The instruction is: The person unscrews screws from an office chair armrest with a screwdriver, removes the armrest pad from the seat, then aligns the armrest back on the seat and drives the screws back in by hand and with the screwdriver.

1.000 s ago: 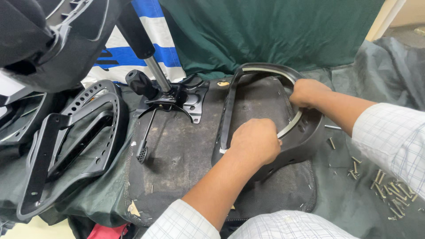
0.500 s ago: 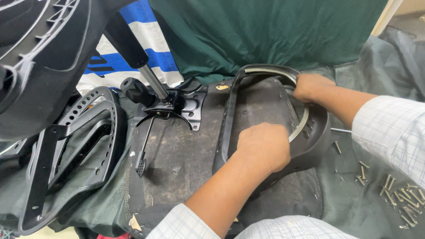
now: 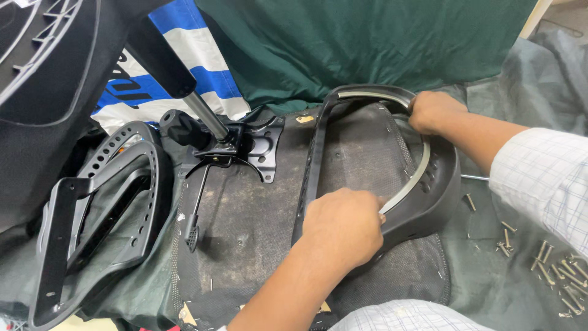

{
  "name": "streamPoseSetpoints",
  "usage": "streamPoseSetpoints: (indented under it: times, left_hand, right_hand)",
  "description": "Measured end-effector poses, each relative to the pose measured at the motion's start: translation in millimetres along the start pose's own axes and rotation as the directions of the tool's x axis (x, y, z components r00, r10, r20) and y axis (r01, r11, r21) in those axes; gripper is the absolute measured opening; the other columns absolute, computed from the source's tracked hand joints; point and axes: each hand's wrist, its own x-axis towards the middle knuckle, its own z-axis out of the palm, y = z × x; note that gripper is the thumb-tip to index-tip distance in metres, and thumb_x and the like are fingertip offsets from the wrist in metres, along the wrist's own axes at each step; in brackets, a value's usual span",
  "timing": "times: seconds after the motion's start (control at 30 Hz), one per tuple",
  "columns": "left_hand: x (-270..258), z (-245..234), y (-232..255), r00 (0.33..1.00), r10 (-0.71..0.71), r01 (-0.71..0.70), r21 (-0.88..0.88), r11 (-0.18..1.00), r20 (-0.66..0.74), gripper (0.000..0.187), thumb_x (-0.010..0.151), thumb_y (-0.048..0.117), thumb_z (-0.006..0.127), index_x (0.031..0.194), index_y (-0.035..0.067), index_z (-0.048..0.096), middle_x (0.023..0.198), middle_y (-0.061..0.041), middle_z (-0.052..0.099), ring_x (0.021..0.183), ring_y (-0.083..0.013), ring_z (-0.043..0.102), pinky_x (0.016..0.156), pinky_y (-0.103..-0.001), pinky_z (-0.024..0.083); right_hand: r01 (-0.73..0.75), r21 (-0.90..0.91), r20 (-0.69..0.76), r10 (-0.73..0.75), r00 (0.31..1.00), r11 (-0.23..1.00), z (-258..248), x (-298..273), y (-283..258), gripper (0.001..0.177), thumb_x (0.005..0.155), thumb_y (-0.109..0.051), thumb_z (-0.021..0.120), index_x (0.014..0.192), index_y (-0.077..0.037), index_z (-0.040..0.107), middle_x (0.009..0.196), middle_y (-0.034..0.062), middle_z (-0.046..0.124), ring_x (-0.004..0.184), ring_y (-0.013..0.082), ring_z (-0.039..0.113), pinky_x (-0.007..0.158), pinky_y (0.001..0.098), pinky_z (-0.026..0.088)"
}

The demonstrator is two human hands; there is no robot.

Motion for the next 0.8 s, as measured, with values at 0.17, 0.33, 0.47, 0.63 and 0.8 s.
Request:
streamPoseSetpoints:
  times: [0.17,0.33,0.47,0.63,0.8]
  left_hand:
    - [-16,6,-6,0.995,0.078,-0.072,0.089,0.993,-0.07,0.035,0.086,0.011,0.063,0.12,0.014,0.071,0.096,-0.013,0.074,0.098,-0.0331,0.069,0.084,-0.048,0.054]
    - [-25,6,-10,0.987,0.129,-0.114,0.156,0.981,-0.091,0.045,0.079,0.006,0.066,0.123,0.011,0.071,0.095,-0.011,0.075,0.107,-0.0323,0.064,0.105,-0.053,0.039]
    - [-31,0,-14,0.996,0.034,-0.025,0.102,0.994,-0.086,0.044,0.077,0.002,0.063,0.118,0.015,0.073,0.093,-0.008,0.075,0.104,-0.0299,0.065,0.119,-0.07,0.01]
    - [-30,-1,-16,0.995,-0.013,0.017,0.04,0.999,-0.1,0.041,0.078,0.006,0.06,0.112,0.02,0.078,0.092,-0.009,0.076,0.102,-0.0288,0.068,0.117,-0.07,0.019]
    - [-29,4,-16,0.983,-0.002,0.001,-0.007,1.0,-0.183,0.028,0.077,0.011,0.058,0.097,0.012,0.079,0.087,-0.014,0.074,0.095,-0.0321,0.068,0.105,-0.061,0.035]
  right_hand:
    - [-0.01,0.036,-0.013,0.01,1.0,0.999,0,-2,1,0.042,0.088,-0.015,0.065,0.128,-0.023,0.075,0.122,0.0157,0.074,0.114,0.035,0.069,0.097,0.0473,0.054]
    - [-0.012,0.021,-0.025,0.013,1.0,1.0,2,-2,-2,0.039,0.089,-0.015,0.066,0.126,-0.022,0.075,0.122,0.0149,0.074,0.114,0.0345,0.07,0.095,0.0484,0.055]
    - [-0.021,0.004,-0.033,0.021,0.999,1.0,0,-3,-4,0.039,0.09,-0.016,0.066,0.127,-0.024,0.074,0.123,0.013,0.074,0.115,0.0336,0.069,0.096,0.0491,0.055]
    - [-0.007,-0.027,-0.061,0.005,0.998,1.0,-5,-15,-11,0.046,0.091,-0.017,0.066,0.136,-0.028,0.067,0.127,0.0107,0.071,0.118,0.0326,0.067,0.096,0.0489,0.054]
    - [0.051,-0.174,-0.102,-0.07,0.992,0.983,-2,-41,-23,0.075,0.095,-0.016,0.059,0.162,-0.038,0.034,0.134,0.0097,0.067,0.12,0.0331,0.066,0.097,0.0479,0.053]
